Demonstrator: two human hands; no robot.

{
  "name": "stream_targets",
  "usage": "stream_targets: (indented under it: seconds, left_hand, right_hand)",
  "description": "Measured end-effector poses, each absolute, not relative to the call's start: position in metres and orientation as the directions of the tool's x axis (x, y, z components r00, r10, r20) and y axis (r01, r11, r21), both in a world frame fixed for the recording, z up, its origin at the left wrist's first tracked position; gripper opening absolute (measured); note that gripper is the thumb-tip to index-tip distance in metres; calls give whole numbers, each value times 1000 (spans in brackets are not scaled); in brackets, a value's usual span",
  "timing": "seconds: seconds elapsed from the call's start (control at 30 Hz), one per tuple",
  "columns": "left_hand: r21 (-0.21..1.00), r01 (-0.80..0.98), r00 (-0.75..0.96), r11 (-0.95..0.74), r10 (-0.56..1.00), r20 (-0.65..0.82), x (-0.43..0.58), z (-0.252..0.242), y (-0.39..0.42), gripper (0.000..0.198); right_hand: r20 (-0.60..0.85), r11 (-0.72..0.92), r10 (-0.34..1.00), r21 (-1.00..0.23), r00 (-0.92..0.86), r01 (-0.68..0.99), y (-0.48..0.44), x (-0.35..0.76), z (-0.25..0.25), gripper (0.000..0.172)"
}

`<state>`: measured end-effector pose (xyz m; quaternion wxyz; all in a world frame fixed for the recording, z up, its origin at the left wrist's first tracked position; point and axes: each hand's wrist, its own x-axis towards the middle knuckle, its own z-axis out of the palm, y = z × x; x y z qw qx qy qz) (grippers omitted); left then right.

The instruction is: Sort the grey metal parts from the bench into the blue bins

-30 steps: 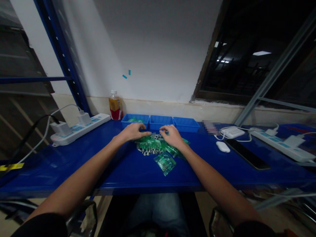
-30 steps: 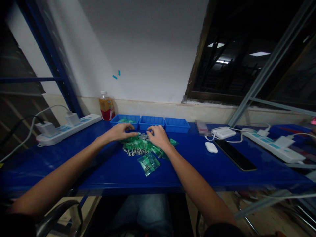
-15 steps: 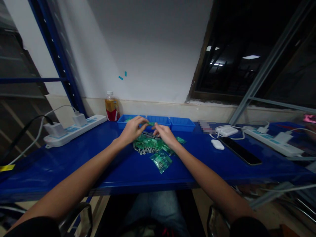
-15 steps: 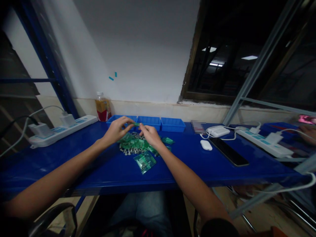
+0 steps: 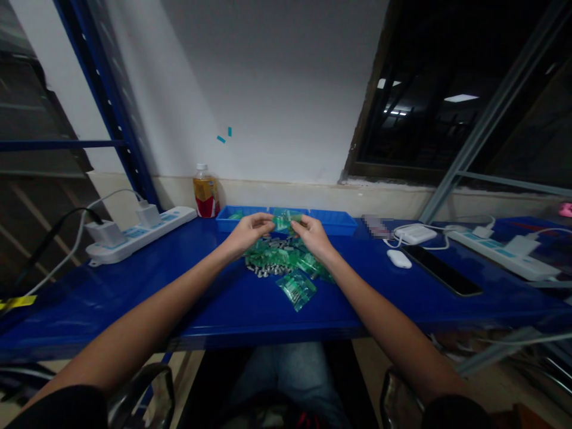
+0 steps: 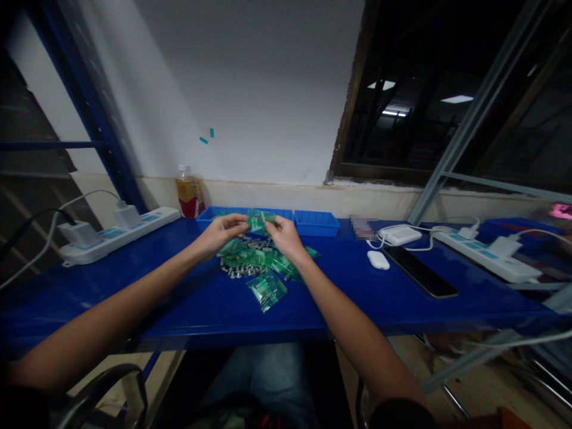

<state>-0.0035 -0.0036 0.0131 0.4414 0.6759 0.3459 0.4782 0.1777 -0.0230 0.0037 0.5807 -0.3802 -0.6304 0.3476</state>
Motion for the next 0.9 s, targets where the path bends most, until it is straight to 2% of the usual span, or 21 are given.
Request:
stream_targets:
  seconds: [0.1,0.23,0.33,0.43,0.5,0.57,0.63,0.7,0.77,0.83,0.9]
  left_hand:
    - [938,14,292,-346,899,327,-1,15,-7,17]
    - [934,49,276,-353,904,327,0,16,-9,14]
    - [913,96,289,-398,888,357,-3,15,-7,17]
    - [841,171,249,-514,848,468,-5,15,-5,19]
    - [752,246,211,-611,791,574,-6,15,-6,18]
    - [658,311,220,-686,725,652,-5,16,-9,16]
    - [579,347,274,-738,670,690,-4,16,-13,15]
    - [512,375,317,-773,626,713,-2,16,-16,15]
    - [486,398,316,-778,613,724,-1,14,-16,16]
    - [515,401,294,-758,639,711,0,11,-13,16]
    - [603,364,275,-709,701,658,0,9,-10,15]
  right_hand:
    - [467,471,880,-881,-86,44,-23,173,2,21]
    - [451,458,886,-888,-109,45,-23,171,-1,28]
    - [430,438,897,-895,-102,85,-22,172,-3,20]
    - [412,421,907,-892,-87,167,-24,173,-3,14]
    - [365,371,929,-914,-67,162,-26,173,0,26]
    - [274,277,960,-959,-57,53,-29,172,3,40]
    - [229,226,973,-970,-35,-91,-30,172,5,47]
    - [277,278,960,-945,27,-171,-29,171,5,41]
    - [353,366,930,-915,100,-171,-26,172,4,39]
    - [404,419,906,-899,126,-129,-23,172,2,46]
    - [464,472,876,-881,128,-37,-23,172,1,37]
